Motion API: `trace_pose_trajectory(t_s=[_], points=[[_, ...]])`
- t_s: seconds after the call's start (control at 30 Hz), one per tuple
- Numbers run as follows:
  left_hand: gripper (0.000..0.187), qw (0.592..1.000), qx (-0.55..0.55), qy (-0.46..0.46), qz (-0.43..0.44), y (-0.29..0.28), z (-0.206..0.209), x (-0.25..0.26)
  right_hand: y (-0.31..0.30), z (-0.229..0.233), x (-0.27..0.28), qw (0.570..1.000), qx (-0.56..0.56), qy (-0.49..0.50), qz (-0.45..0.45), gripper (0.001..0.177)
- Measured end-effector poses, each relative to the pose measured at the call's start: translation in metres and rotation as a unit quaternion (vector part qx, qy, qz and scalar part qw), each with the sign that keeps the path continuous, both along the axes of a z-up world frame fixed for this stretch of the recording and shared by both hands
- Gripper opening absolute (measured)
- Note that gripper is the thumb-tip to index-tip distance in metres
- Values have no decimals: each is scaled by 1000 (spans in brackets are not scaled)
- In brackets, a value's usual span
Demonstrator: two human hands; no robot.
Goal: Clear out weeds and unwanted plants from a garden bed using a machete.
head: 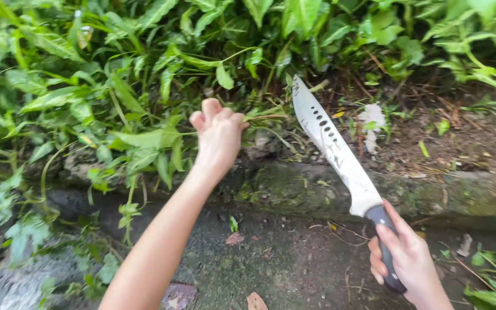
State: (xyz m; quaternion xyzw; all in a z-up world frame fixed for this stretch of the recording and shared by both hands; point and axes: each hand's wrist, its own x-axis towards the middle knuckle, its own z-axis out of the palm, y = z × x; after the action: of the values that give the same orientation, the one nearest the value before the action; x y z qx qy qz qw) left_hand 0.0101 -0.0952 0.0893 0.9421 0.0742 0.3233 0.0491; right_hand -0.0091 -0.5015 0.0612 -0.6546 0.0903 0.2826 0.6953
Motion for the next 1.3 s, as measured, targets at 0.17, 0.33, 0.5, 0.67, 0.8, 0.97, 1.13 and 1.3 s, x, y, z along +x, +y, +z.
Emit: trace_pose_trajectory(t_s=[0.17, 0.33, 0.5, 0.67, 0.8, 0.97, 1.13, 1.3], points=[[15, 994, -29, 28, -97, -72, -22, 42, 21, -12, 43, 995, -56, -84, -14, 68], [15, 983, -28, 80, -162, -112, -25, 37, 24, -18, 70, 893, -350, -278, 55, 66], [15, 974, -40, 84, -205, -131, -12, 34, -5, -33, 65, 716, -477, -511, -2, 72], [18, 944, 55, 18, -324, -232, -1, 62, -34, 28, 32, 710, -482, -509, -73, 83], [15, 887, 38, -14, -461, -372, -2, 66, -120, 39, -5, 652, -599, -434, -167, 85], [12, 810, 45, 47, -583, -544, -44, 37, -256, 1, -66, 621, -676, -299, -261, 85], [20, 766, -39, 63, -639, -647, -115, -12, -319, -55, -101, 614, -690, -216, -316, 77], [47, 746, -42, 139, -649, -658, -153, -25, -336, -85, -110, 621, -688, -191, -324, 67]])
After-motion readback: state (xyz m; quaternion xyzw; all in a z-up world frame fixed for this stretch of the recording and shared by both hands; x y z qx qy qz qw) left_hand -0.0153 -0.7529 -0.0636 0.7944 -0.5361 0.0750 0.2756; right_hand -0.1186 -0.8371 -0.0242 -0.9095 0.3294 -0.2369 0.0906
